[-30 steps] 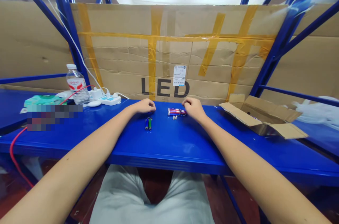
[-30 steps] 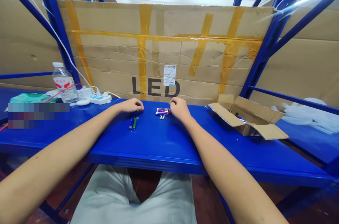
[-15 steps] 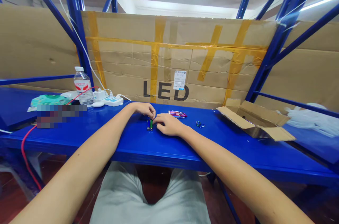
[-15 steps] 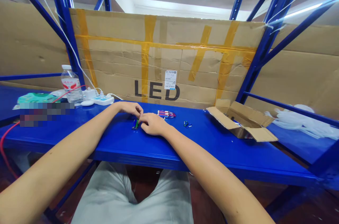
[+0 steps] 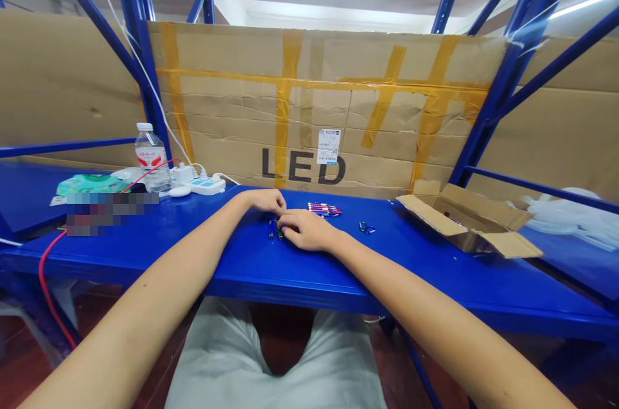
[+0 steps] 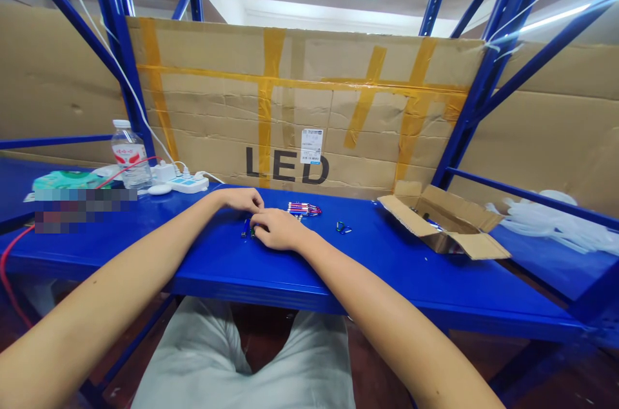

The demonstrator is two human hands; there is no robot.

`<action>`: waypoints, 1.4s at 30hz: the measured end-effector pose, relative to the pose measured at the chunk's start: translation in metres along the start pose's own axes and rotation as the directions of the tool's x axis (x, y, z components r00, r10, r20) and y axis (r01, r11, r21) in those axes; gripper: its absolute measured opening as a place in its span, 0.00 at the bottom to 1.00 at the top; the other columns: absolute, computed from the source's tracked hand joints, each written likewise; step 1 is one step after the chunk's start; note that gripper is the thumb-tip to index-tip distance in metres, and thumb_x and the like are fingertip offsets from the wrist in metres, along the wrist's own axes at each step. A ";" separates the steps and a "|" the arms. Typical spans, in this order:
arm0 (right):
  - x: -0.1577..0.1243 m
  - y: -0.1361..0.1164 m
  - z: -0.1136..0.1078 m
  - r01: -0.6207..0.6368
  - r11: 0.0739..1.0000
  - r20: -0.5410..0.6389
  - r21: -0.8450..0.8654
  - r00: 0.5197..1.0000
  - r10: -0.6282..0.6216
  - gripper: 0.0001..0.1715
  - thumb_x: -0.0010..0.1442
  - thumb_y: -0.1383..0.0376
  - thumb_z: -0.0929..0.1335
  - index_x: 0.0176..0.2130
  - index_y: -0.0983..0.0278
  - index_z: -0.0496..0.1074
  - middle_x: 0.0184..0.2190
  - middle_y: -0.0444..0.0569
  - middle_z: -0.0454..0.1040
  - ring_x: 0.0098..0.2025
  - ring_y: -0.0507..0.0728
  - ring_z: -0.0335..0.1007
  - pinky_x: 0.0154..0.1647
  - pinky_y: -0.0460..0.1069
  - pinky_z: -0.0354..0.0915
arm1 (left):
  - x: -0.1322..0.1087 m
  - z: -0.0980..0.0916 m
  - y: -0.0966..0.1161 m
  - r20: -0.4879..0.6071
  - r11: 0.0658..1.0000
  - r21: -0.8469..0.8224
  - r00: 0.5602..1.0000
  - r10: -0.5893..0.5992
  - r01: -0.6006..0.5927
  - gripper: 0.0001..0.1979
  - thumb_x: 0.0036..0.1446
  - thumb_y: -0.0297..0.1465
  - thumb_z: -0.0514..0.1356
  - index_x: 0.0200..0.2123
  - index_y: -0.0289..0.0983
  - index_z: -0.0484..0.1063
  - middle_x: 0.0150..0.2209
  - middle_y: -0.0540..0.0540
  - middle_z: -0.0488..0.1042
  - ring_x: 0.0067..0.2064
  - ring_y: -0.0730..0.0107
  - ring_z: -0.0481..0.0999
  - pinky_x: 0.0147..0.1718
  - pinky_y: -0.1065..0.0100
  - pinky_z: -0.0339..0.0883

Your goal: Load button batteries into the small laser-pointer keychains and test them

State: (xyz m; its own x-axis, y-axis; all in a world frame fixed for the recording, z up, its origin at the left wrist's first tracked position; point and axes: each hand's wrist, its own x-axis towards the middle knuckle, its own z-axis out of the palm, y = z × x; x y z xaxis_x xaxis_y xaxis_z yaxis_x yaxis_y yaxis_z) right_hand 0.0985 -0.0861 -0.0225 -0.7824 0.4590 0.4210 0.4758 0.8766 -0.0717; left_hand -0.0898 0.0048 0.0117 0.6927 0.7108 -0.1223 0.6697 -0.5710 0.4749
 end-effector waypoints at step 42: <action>-0.058 0.064 -0.062 -0.568 0.799 -0.052 0.195 0.808 0.587 0.05 0.53 0.66 0.67 0.33 0.65 0.71 0.25 0.46 0.75 0.28 0.53 0.69 0.28 0.46 0.60 | 0.040 0.060 0.067 -0.313 0.838 0.533 0.894 0.320 -0.114 0.09 0.57 0.30 0.58 0.35 0.38 0.79 0.36 0.43 0.78 0.41 0.62 0.73 0.41 0.66 0.63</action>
State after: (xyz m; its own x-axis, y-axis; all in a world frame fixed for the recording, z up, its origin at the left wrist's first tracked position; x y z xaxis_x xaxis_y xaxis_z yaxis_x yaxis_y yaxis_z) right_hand 0.1995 -0.0661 0.0047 -0.3322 0.8780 0.3447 0.7464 0.4682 -0.4730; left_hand -0.0010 -0.0298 -0.0138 0.7502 0.5811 0.3156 0.6252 -0.7787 -0.0523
